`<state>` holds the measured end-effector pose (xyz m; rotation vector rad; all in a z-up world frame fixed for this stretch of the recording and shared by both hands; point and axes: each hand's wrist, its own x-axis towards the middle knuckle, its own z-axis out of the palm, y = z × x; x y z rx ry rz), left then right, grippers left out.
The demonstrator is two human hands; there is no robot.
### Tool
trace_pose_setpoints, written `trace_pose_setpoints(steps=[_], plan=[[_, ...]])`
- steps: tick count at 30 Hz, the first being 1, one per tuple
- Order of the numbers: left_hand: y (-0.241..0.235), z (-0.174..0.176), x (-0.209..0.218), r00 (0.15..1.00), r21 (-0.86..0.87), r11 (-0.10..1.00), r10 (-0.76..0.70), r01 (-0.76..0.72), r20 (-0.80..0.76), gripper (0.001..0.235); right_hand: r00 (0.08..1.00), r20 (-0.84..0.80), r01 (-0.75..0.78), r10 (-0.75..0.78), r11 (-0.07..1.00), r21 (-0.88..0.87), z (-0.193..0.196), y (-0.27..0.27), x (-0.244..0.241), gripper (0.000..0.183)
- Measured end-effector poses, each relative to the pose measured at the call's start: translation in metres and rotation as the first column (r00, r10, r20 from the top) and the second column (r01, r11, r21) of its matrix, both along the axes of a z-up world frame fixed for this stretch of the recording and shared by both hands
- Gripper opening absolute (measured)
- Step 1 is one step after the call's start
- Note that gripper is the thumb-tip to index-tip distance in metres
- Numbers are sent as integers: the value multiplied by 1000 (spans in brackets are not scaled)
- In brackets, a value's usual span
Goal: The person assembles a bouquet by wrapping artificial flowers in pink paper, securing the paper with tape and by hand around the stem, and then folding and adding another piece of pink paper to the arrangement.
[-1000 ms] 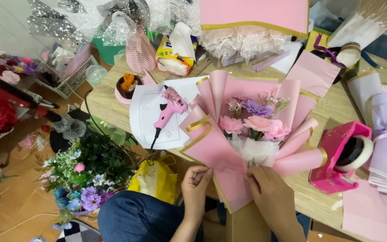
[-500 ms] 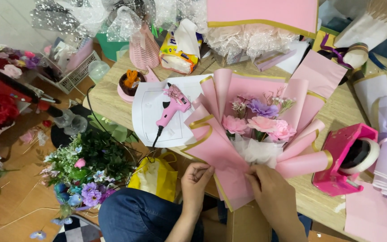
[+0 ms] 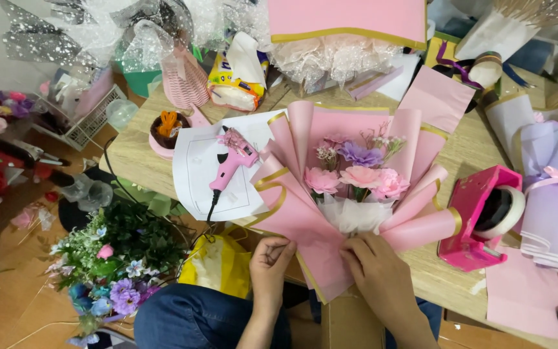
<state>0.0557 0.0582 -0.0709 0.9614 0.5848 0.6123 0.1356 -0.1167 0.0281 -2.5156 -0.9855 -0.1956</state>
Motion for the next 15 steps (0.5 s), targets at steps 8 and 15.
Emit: trace_pose_setpoints(steps=[8,15], plan=[[2,13,-2,1000,21,1000,-22,23,-14,13,998,57,6,-2,997,-71,-5,1,1,9],[1,7,-3,999,-14,999,-34,34,-39,12,981,190,-1,28,990,-139,-4,7,-3,8]])
